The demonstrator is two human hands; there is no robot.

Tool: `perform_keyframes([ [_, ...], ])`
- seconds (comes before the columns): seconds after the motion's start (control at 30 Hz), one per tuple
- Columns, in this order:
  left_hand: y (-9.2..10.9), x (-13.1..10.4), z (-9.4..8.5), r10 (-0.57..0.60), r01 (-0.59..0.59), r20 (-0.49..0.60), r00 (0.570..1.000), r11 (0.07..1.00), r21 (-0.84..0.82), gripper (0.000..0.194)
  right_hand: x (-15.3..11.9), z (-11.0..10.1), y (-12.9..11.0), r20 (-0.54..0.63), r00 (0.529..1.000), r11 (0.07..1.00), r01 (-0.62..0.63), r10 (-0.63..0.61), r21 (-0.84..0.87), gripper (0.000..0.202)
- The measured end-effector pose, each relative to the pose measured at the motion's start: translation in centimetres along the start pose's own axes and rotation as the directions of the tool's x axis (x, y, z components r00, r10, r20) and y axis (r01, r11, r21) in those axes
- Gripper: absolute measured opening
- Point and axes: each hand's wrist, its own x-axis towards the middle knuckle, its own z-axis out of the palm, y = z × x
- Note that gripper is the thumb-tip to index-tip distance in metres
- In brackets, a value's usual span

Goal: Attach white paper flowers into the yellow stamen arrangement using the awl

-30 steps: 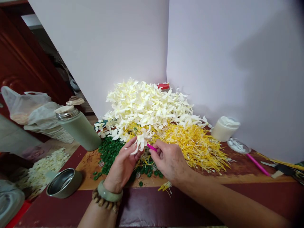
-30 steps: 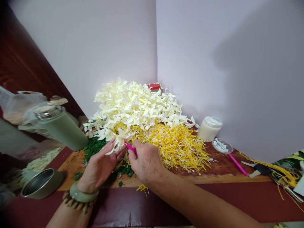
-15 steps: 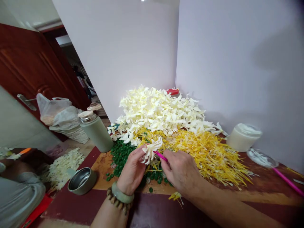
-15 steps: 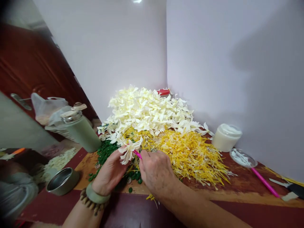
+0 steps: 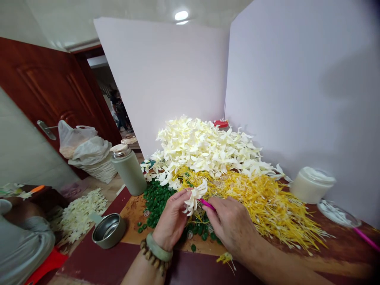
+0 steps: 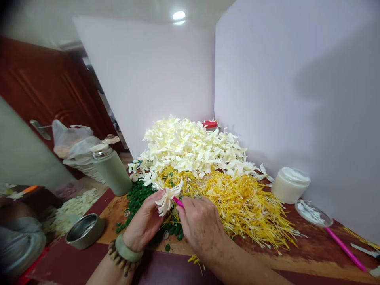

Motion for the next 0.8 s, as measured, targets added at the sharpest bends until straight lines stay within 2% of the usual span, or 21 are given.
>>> perform_keyframes([
  [0.27,0.0,-0.2,-0.1,0.008,-0.008,0.050,0.999,1.000,-0.007,0.014,0.2,-0.1,-0.1,-0.015,1.000,0.997,0.012,-0.011,0.078,0.018],
  [0.57,-0.1,-0.2,0.0,-0.058,0.059,0.019,0.998,0.995,-0.081,0.010,-0.1,0.0,-0.2,-0.093,0.992,0.993,0.094,-0.087,0.070,0.017],
  [0.8,-0.3,0.0,-0.1,-0.116,0.122,0.052,0.992,0.979,-0.160,0.010,0.0,-0.9,-0.3,-0.147,0.962,0.973,0.222,-0.229,-0.062,0.022],
])
